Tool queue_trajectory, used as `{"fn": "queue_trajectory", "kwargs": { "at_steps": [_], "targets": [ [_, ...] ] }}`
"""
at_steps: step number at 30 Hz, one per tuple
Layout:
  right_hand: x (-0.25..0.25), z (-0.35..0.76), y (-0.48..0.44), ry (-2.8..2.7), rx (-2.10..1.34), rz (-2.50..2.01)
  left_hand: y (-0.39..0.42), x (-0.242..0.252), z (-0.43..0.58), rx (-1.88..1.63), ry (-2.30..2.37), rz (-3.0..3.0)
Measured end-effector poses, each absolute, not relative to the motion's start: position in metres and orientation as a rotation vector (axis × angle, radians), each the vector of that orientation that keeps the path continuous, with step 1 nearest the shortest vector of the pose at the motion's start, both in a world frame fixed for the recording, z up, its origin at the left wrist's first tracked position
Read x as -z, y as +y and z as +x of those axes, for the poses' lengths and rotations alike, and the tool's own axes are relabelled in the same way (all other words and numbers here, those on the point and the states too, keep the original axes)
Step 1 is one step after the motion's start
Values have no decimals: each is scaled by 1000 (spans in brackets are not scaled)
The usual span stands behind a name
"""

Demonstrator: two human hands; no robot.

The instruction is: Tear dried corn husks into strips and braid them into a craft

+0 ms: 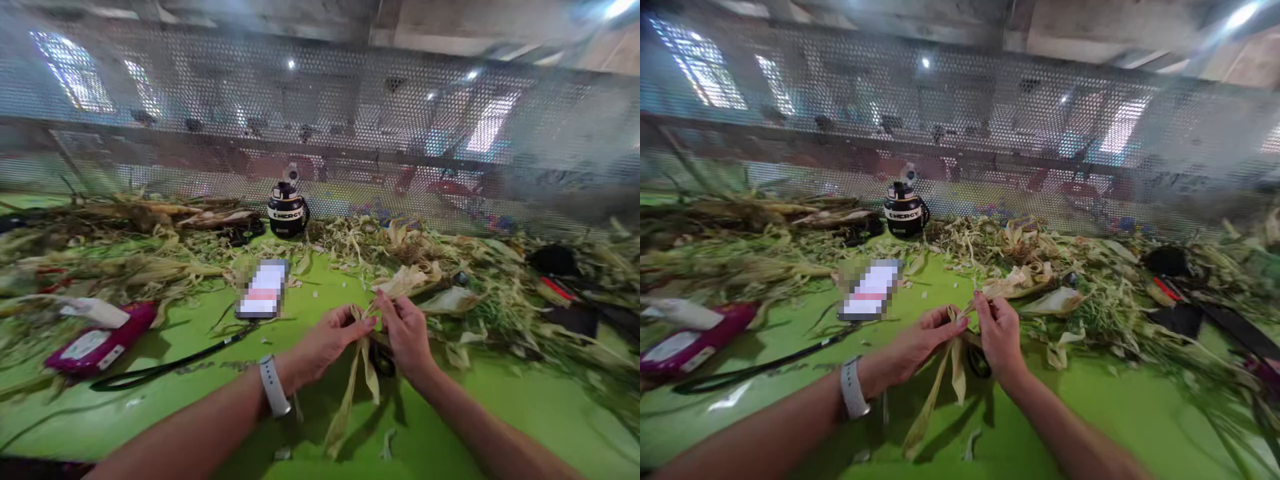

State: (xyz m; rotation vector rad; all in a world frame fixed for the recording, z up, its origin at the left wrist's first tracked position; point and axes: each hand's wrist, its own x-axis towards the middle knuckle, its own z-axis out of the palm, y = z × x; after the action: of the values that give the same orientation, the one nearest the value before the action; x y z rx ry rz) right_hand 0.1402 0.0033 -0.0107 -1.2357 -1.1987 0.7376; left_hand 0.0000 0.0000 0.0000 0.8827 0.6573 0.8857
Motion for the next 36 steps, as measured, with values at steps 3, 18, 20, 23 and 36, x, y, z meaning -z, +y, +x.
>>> {"fn": "queue_trajectory", "kwargs": {
  "at_steps": [3, 18, 20, 23, 36],
  "targets": [
    [8, 142, 4, -1157, -765, -1255, 2, 1, -2, -845, 680, 902],
    [3, 141, 2, -1097, -850, -1177, 0, -12, -4, -746, 816, 857],
    [6, 143, 7, -1075, -871, -1203, -1, -12, -5, -757, 791, 894],
    [11, 147, 12, -1121, -891, -1279, -2, -13, -6, -787, 832, 913],
    [-14, 160, -4, -1924, 343, -841, 7, -7, -9, -997, 900, 873]
  ]
}}
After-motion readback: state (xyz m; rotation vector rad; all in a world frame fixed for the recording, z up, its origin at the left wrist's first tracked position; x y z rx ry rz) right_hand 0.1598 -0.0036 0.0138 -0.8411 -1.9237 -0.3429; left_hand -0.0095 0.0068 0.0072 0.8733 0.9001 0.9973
